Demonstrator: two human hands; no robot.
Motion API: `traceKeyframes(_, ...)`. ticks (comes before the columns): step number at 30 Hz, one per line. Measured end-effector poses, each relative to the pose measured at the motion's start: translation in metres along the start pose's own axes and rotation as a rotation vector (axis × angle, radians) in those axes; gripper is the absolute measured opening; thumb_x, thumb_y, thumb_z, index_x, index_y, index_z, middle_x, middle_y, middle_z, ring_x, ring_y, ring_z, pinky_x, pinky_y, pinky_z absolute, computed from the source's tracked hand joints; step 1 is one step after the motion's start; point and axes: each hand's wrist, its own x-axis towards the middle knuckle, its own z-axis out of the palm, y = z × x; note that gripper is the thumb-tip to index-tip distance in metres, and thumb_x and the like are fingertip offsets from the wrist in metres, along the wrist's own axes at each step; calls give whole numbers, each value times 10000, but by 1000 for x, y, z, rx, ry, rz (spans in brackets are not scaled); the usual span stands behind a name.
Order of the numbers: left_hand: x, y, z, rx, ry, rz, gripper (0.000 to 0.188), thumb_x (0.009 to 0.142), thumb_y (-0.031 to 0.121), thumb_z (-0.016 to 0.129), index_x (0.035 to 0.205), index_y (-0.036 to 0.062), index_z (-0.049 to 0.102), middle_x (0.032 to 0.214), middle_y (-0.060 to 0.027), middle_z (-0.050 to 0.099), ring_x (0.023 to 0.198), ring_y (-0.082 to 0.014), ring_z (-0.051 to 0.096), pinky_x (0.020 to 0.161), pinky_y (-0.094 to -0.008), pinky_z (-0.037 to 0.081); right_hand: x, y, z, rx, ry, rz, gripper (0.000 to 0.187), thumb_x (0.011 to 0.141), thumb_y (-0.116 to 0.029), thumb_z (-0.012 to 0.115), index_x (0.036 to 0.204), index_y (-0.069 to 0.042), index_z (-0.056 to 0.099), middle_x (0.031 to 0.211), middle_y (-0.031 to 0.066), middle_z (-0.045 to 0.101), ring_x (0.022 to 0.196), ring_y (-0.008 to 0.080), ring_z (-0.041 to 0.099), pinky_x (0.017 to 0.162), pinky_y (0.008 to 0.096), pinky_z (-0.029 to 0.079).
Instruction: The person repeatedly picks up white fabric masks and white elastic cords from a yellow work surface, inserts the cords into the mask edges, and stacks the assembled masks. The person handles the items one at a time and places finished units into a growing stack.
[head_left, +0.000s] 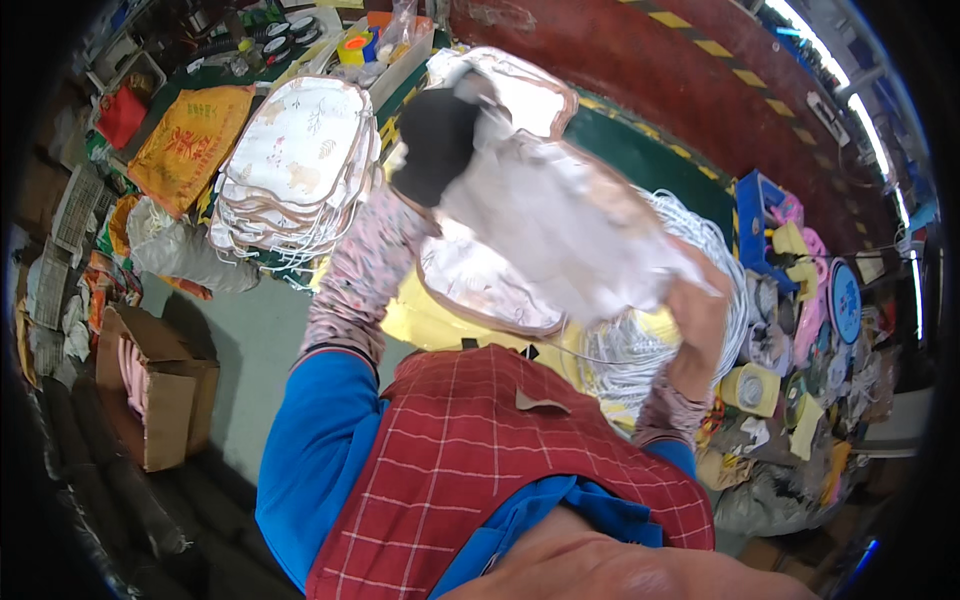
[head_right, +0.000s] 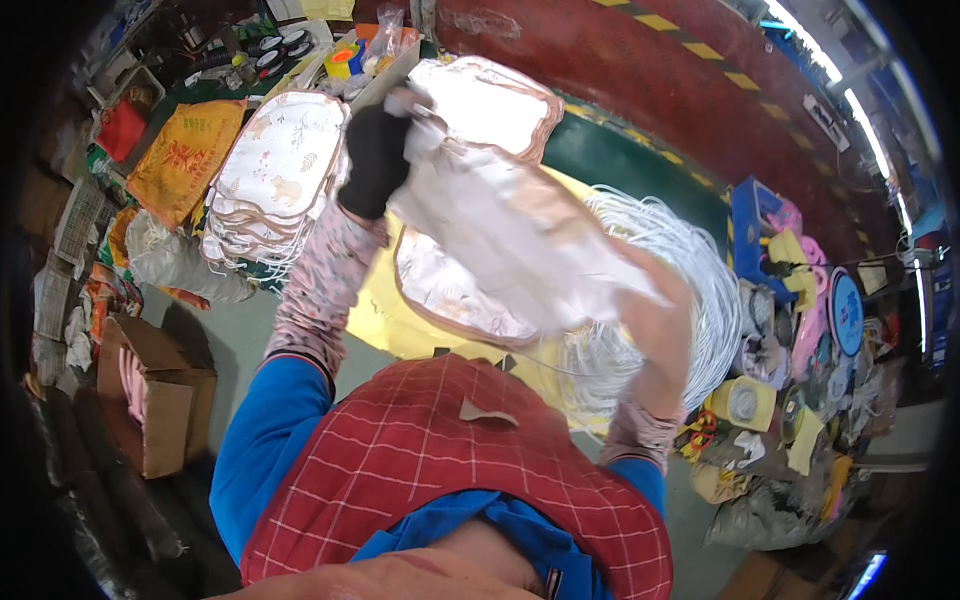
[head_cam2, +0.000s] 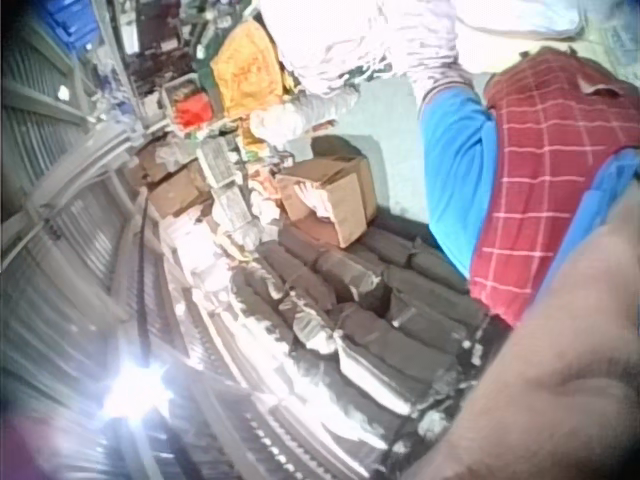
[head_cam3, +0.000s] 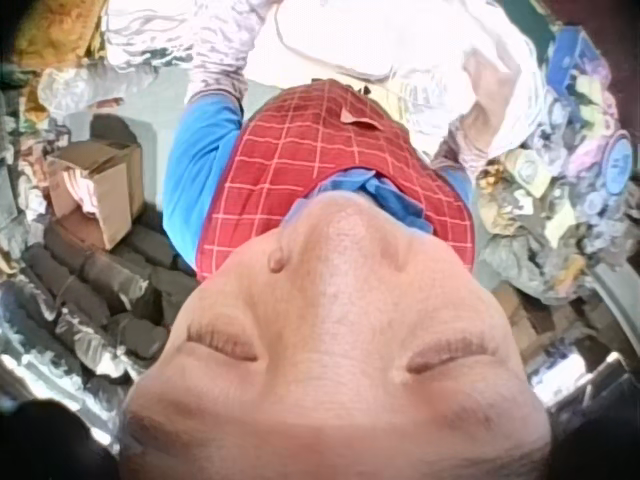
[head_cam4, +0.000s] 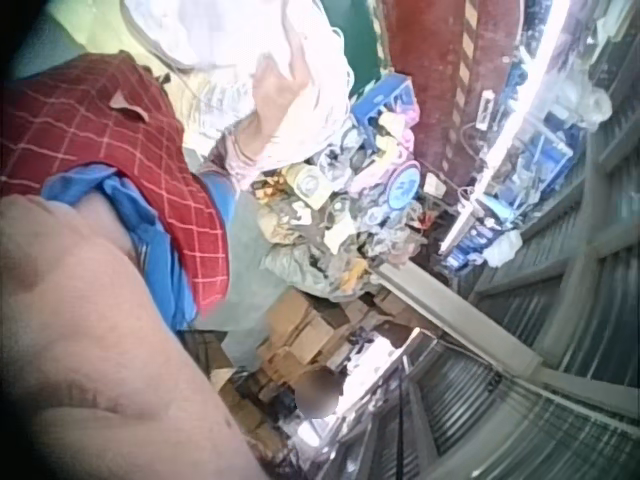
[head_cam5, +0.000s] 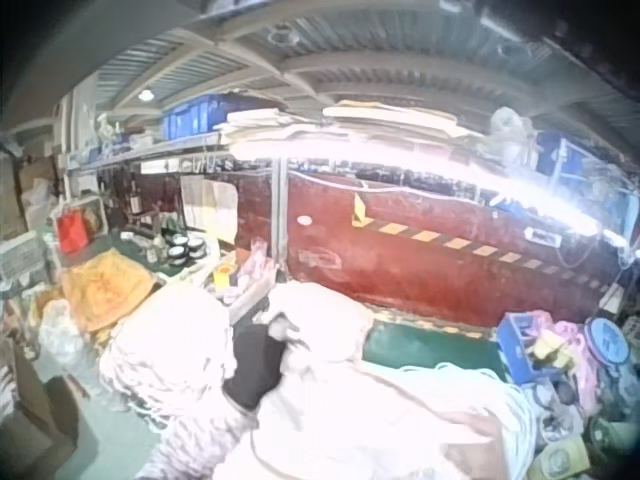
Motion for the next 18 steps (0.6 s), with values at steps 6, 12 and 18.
traceKeyframes(6,14,72,3,-141,-199,308,357,629,227,713,924,50,620,807,-128,621,763,-280,623,668,-332,482,1,13,16,-202,49,-1,372,761,45,478,1119,45,579,955,77,641,805,107,590,698,235,447)
traceKeyframes(12,-6,38,30,15,-138,70,167,742,303,594,832,173,646,564,-80,572,577,-248,602,503,-361,425,7,20,24,-123,90,236,328,749,36,517,1066,36,605,931,109,650,825,123,587,731,235,444)
traceKeyframes(18,18,-14,-6,-54,46,157,258,679,238,697,917,156,644,630,-39,617,532,-258,598,560,-380,492,0,19,9,-11,155,18,337,752,54,487,1072,44,592,916,111,639,583,33,479,514,171,348)
